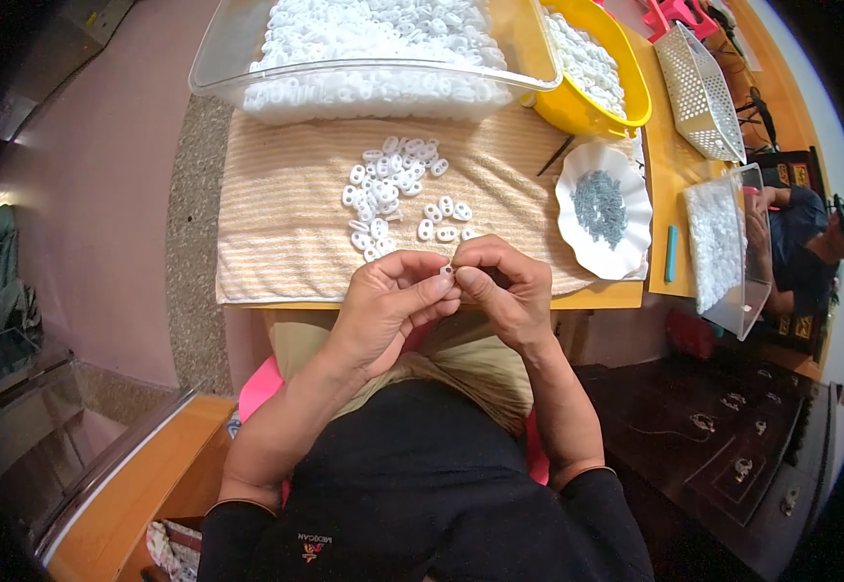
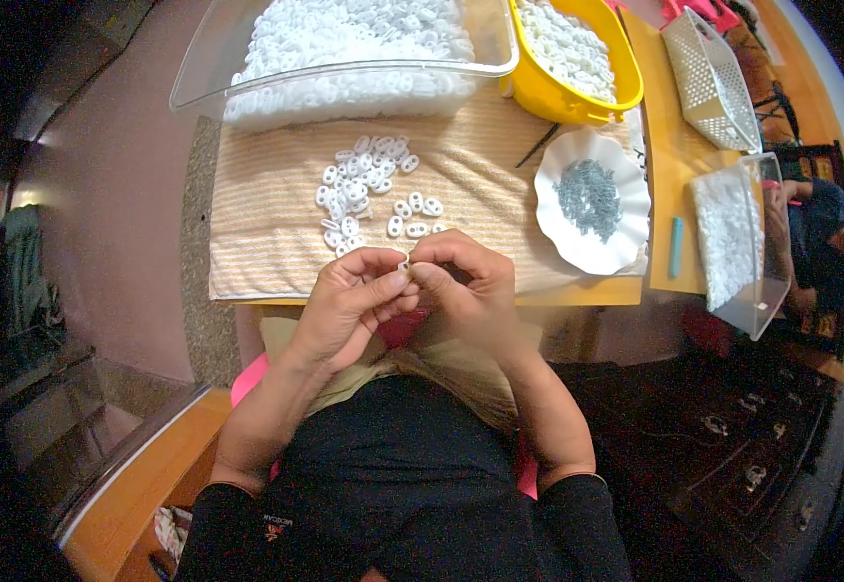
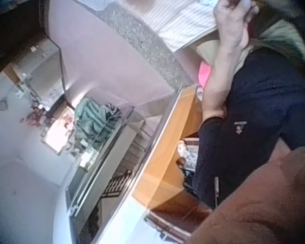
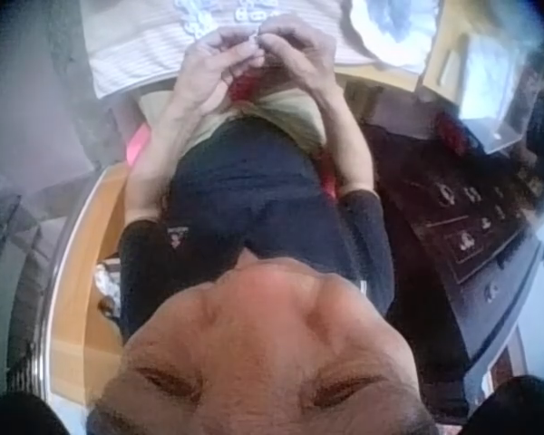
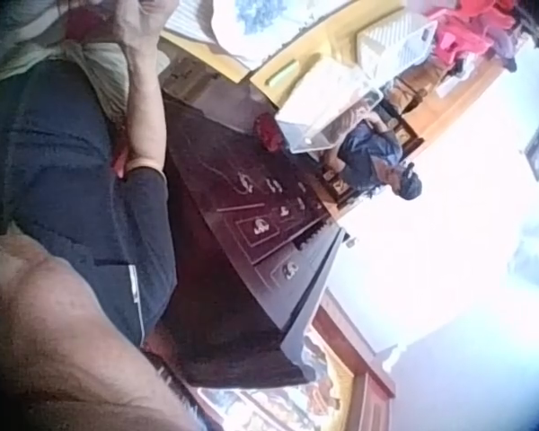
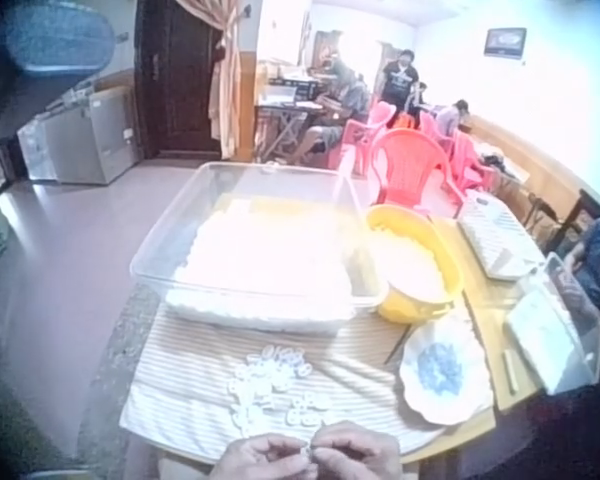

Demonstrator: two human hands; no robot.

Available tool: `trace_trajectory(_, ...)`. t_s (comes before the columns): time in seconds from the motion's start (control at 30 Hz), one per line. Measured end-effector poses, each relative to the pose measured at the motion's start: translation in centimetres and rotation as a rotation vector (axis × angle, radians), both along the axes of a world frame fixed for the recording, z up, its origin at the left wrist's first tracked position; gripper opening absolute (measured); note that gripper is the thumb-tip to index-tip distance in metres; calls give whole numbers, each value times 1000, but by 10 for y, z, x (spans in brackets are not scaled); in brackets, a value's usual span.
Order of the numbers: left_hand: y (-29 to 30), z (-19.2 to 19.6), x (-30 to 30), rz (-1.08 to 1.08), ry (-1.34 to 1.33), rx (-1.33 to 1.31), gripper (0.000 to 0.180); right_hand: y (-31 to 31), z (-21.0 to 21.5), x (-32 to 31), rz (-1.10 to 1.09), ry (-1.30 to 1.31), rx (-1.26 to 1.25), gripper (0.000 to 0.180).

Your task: Assembling small hardware by inserting metal pins into white plastic components.

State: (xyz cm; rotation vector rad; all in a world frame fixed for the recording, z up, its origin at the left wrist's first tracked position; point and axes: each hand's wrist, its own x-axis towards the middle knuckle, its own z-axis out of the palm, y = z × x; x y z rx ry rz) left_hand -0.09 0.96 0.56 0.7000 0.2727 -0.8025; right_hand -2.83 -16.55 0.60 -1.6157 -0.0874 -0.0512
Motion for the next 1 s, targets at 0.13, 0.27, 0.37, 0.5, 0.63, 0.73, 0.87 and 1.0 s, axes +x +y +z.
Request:
trace_trajectory(0.13,0,-1,0,12,4,5,17,-2,-3,0,14,8,-26,7)
trace_trajectory(0.27,-2,3,1,10,-2,18,19,-4,-5,0,13,13,-35,8)
trace_trajectory(0.37,-1,3,1,7,-2,20,20,-4,-8,0,7,21,-10,8)
trace_trajectory(0.5,-2,2,1,22,6,7,20,-5,-11,-1,23,36,13,8)
trace_trajectory(0.63,-2,1,0,22,10,6,20,-5,-12,-1,26,53,42,8)
trace_trajectory(0.73,-1,1,1,24,9,3,20,-6,-11,-1,29,82,59,8)
trace_trajectory(0.87,-2,0,1,14,15,-5,20,-8,-13,-2,44,93,71,8)
trace_trajectory(1.0,-2,0,0,16,21,-7,20,-8,-13,-2,45,104,76,8)
